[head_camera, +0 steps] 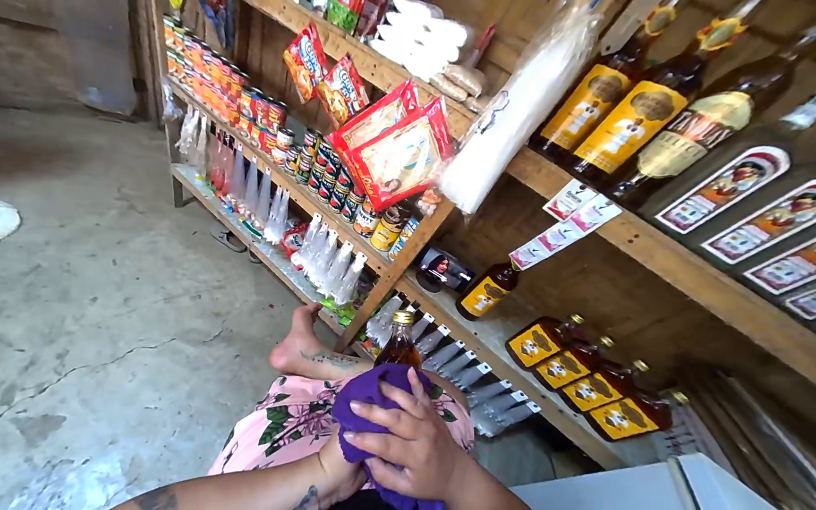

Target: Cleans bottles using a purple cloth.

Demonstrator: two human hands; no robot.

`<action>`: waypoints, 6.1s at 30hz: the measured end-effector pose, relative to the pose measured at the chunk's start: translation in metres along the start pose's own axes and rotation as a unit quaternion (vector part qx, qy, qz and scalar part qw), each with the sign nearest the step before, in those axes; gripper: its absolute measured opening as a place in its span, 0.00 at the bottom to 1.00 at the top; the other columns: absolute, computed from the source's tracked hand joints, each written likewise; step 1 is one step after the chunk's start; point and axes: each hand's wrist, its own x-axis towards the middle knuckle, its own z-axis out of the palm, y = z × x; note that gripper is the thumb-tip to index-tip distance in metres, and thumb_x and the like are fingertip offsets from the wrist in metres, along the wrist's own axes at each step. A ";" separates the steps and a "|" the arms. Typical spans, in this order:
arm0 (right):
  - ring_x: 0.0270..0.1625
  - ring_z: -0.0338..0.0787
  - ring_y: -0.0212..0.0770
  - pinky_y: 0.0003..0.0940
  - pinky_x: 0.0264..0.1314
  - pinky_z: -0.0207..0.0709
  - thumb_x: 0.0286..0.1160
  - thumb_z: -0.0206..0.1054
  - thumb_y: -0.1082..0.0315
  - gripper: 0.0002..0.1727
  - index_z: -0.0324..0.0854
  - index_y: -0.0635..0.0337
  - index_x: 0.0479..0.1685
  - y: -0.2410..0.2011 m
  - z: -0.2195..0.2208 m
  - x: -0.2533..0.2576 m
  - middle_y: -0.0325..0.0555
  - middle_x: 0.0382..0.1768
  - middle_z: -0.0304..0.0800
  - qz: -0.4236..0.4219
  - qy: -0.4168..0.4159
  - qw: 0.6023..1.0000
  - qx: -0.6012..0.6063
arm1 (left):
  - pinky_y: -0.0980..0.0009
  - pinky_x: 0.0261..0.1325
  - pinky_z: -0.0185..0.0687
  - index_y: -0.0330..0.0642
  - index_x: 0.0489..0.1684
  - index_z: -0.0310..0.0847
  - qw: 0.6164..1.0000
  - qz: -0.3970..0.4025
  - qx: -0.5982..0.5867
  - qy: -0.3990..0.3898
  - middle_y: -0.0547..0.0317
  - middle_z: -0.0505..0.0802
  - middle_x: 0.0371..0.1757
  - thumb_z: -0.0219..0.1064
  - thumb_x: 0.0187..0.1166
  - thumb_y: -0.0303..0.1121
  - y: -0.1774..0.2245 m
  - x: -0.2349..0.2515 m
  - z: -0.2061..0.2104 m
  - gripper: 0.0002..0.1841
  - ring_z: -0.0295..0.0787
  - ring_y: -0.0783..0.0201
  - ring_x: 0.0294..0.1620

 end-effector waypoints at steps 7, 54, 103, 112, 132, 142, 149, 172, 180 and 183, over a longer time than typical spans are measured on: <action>0.78 0.81 0.46 0.60 0.85 0.62 0.83 0.58 0.50 0.17 0.88 0.34 0.62 0.022 -0.013 0.029 0.38 0.71 0.87 0.095 0.052 0.994 -0.004 | 0.65 0.58 0.88 0.46 0.64 0.71 0.997 0.025 0.053 -0.044 0.62 0.92 0.51 0.16 0.91 0.48 -0.002 0.019 -0.002 0.33 0.91 0.67 0.55; 0.71 0.83 0.32 0.28 0.76 0.76 0.76 0.68 0.60 0.23 0.85 0.60 0.69 0.025 -0.018 -0.001 0.51 0.65 0.88 0.290 0.169 0.924 0.182 | 0.56 0.57 0.91 0.42 0.68 0.76 0.998 -0.026 0.051 0.038 0.48 0.94 0.52 0.27 0.93 0.56 -0.002 0.031 -0.005 0.35 0.94 0.56 0.53; 0.71 0.82 0.37 0.56 0.93 0.49 0.85 0.58 0.51 0.16 0.91 0.42 0.46 0.019 -0.004 -0.009 0.33 0.51 0.91 0.070 0.077 0.985 0.135 | 0.64 0.44 0.91 0.51 0.42 0.82 0.996 -0.079 0.022 0.025 0.59 0.94 0.35 0.27 0.93 0.50 -0.005 0.028 -0.009 0.32 0.94 0.65 0.39; 0.69 0.84 0.36 0.51 0.93 0.48 0.82 0.61 0.48 0.15 0.92 0.41 0.40 -0.003 -0.006 -0.017 0.33 0.48 0.93 0.020 0.037 0.992 0.122 | 0.70 0.50 0.90 0.49 0.48 0.85 1.000 -0.018 -0.007 -0.002 0.60 0.96 0.40 0.28 0.92 0.57 -0.006 0.031 -0.013 0.35 0.94 0.69 0.44; 0.75 0.81 0.31 0.32 0.78 0.76 0.80 0.66 0.44 0.21 0.87 0.39 0.65 0.025 -0.025 -0.064 0.30 0.69 0.87 0.254 0.206 0.879 0.346 | 0.65 0.65 0.88 0.51 0.62 0.86 0.966 0.078 0.087 -0.230 0.63 0.97 0.55 0.76 0.73 0.32 -0.017 0.026 -0.021 0.18 0.94 0.68 0.56; 0.82 0.71 0.31 0.33 0.84 0.68 0.86 0.61 0.50 0.24 0.74 0.34 0.80 0.003 0.000 -0.055 0.33 0.80 0.72 0.299 0.218 0.901 0.226 | 0.55 0.59 0.92 0.43 0.61 0.82 0.985 0.165 0.009 -0.054 0.52 0.96 0.51 0.81 0.67 0.47 -0.018 0.025 -0.014 0.27 0.96 0.56 0.52; 0.96 0.42 0.38 0.39 0.95 0.48 0.90 0.54 0.46 0.32 0.53 0.30 0.91 -0.006 0.027 -0.062 0.45 0.96 0.35 0.222 0.135 0.960 0.104 | 0.55 0.58 0.92 0.35 0.67 0.70 0.987 0.155 -0.040 0.023 0.47 0.94 0.54 0.81 0.62 0.58 -0.011 0.031 -0.013 0.42 0.95 0.54 0.54; 0.90 0.58 0.34 0.30 0.91 0.56 0.84 0.64 0.55 0.49 0.37 0.78 0.90 -0.006 0.029 -0.039 0.67 0.90 0.49 0.363 0.191 0.849 0.333 | 0.59 0.55 0.93 0.36 0.68 0.68 0.990 0.116 -0.013 0.073 0.47 0.95 0.51 0.59 0.86 0.46 -0.008 0.032 -0.010 0.23 0.96 0.56 0.49; 0.78 0.72 0.19 0.21 0.81 0.69 0.74 0.72 0.53 0.44 0.56 0.70 0.83 -0.008 0.027 -0.039 0.40 0.79 0.71 0.383 0.290 0.823 0.303 | 0.58 0.59 0.91 0.37 0.63 0.75 0.990 0.138 0.012 -0.003 0.53 0.96 0.49 0.79 0.71 0.43 -0.011 0.027 -0.012 0.28 0.96 0.58 0.51; 0.75 0.77 0.19 0.21 0.79 0.72 0.82 0.65 0.50 0.36 0.64 0.67 0.79 -0.005 0.025 -0.041 0.36 0.74 0.78 0.384 0.304 0.829 0.271 | 0.61 0.61 0.90 0.39 0.61 0.79 0.984 0.165 0.053 -0.047 0.58 0.97 0.50 0.77 0.74 0.39 -0.011 0.026 -0.014 0.22 0.95 0.63 0.52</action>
